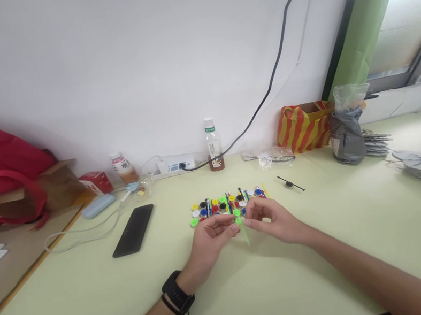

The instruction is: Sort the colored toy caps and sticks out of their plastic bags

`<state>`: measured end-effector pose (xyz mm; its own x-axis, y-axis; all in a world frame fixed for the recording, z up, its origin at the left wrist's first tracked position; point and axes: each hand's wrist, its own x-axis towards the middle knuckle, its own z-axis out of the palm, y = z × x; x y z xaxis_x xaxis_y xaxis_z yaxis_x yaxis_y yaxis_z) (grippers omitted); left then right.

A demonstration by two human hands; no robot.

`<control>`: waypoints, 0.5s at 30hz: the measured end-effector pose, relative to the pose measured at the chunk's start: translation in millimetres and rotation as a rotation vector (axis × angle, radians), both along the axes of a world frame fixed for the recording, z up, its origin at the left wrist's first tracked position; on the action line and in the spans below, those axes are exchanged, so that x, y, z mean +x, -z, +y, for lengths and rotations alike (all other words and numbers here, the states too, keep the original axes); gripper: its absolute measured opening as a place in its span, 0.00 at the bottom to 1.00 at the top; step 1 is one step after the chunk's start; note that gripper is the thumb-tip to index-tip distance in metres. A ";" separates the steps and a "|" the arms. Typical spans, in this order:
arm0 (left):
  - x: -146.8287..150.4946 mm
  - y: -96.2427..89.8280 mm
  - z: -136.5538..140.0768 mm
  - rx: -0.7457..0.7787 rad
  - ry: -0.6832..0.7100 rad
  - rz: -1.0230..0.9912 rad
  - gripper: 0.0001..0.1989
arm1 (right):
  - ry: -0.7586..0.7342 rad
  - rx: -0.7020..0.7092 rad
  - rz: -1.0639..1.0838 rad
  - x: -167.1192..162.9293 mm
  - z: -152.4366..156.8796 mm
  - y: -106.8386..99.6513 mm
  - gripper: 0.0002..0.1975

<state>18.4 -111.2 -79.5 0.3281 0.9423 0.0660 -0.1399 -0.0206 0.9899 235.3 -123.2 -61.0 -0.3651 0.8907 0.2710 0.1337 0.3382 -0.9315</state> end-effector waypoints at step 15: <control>1.9 -7.3 -0.9 -0.030 -0.020 -0.011 0.18 | 0.034 0.048 0.022 -3.9 -5.9 4.1 0.20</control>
